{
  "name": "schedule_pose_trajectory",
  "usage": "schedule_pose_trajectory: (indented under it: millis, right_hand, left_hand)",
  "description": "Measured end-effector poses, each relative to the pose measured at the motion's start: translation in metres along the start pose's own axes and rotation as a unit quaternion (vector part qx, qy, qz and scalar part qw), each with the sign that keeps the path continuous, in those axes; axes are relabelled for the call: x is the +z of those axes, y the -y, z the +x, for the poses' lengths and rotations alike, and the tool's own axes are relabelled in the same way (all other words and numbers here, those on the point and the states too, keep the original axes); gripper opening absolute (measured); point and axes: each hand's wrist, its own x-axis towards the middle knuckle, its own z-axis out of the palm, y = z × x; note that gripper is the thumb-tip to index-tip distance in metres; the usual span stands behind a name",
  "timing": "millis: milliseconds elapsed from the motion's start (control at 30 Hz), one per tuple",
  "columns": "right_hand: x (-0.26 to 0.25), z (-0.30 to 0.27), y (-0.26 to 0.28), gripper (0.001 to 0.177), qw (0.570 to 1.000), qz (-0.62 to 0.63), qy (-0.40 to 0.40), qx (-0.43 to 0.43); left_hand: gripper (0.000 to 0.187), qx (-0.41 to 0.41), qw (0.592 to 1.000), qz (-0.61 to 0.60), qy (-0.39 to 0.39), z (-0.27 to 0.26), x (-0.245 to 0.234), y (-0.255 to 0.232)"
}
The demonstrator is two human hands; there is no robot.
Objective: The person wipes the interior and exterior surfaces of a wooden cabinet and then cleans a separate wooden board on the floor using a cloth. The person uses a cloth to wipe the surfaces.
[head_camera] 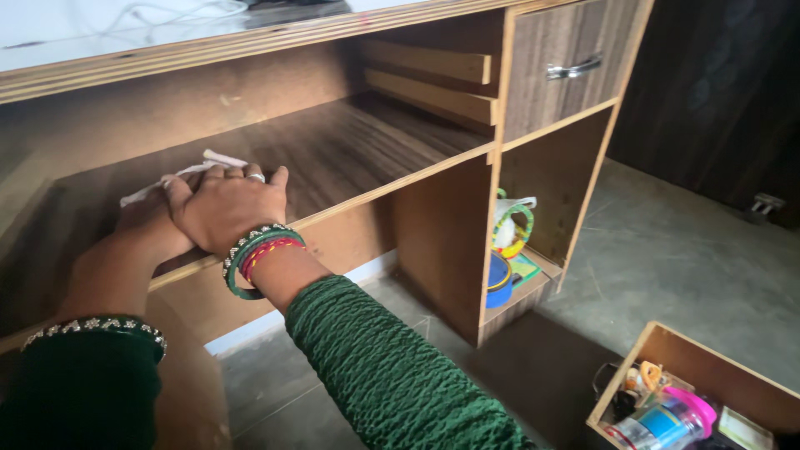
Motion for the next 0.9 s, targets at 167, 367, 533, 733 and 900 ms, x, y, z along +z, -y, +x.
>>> schedule_pose_trajectory:
  millis: [167,367,533,733,900]
  right_hand:
    - [0.005,-0.009,0.030,0.081,0.999,-0.003,-0.017,-0.038]
    - [0.011,-0.020,0.058,0.076,0.999,0.012,0.012,-0.048]
    - [0.008,-0.026,0.058,0.074,0.992,0.059,-0.011,-0.108]
    - [0.003,-0.031,0.048,0.064,0.975,0.051,-0.001,-0.216]
    - [-0.003,-0.039,0.050,0.057,0.948,0.031,-0.012,-0.317]
  left_hand:
    - [0.055,-0.031,0.999,-0.037,0.016,-0.038,-0.026,0.022]
    - [0.050,-0.025,0.999,-0.034,0.002,-0.075,-0.051,0.025]
    - [0.045,0.002,0.999,-0.030,-0.045,-0.102,-0.067,0.018]
    - [0.042,-0.057,0.997,0.015,-0.045,-0.119,-0.075,0.006]
    - [0.048,-0.113,0.990,-0.081,-0.027,-0.130,-0.078,0.010]
